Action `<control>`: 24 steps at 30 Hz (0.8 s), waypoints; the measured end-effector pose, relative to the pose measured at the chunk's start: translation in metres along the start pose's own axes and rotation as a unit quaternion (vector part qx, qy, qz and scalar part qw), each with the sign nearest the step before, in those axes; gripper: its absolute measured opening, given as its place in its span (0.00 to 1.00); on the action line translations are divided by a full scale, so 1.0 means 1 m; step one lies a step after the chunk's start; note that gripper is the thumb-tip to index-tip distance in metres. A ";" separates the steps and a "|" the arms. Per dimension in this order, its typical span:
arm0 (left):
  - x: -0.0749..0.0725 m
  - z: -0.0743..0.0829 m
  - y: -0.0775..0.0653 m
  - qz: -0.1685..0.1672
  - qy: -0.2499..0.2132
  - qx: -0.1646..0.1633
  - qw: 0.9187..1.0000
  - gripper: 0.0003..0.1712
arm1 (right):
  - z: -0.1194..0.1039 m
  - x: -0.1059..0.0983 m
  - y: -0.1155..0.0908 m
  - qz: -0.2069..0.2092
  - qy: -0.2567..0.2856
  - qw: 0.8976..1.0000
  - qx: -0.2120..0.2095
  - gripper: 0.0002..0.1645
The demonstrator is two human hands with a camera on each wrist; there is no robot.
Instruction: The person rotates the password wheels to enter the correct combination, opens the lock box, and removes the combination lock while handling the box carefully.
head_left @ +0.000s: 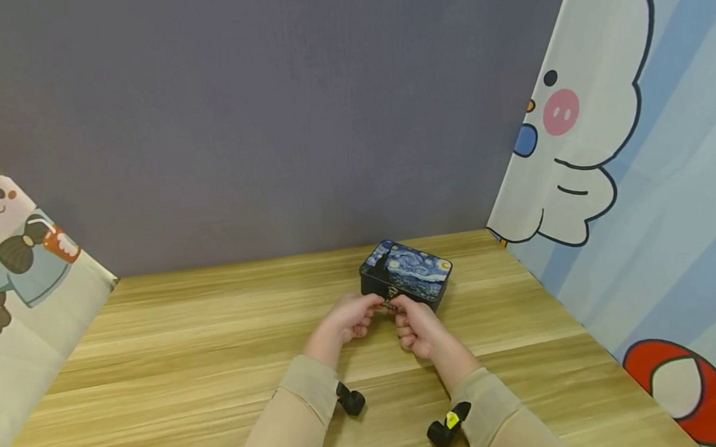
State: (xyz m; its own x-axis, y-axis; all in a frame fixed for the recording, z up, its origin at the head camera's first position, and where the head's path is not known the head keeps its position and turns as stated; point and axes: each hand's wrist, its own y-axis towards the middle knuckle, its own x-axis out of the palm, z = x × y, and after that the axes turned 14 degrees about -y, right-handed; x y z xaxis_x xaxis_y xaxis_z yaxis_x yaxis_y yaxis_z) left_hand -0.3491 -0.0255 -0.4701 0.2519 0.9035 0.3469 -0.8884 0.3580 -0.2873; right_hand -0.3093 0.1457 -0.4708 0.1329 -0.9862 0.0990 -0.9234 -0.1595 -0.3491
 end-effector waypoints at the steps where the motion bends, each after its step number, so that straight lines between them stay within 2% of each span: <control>1: 0.000 0.000 0.000 0.000 0.000 0.000 1.000 0.11 | 0.000 0.000 0.000 0.001 -0.001 1.000 0.000 0.10; 14: 0.000 0.000 0.001 0.005 0.005 -0.004 1.000 0.13 | 0.002 0.000 0.003 0.005 -0.006 1.000 -0.008 0.09; 24: 0.000 -0.001 0.002 0.010 0.027 -0.002 1.000 0.14 | 0.002 0.001 0.002 0.011 -0.005 1.000 -0.006 0.09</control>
State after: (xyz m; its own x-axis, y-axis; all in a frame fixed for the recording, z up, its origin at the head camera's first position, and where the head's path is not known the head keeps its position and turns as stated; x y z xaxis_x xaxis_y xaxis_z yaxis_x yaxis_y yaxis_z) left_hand -0.3501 -0.0248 -0.4717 0.2542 0.9219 0.2924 -0.8918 0.3405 -0.2981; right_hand -0.3102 0.1447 -0.4730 0.1167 -0.9898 0.0814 -0.9305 -0.1376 -0.3393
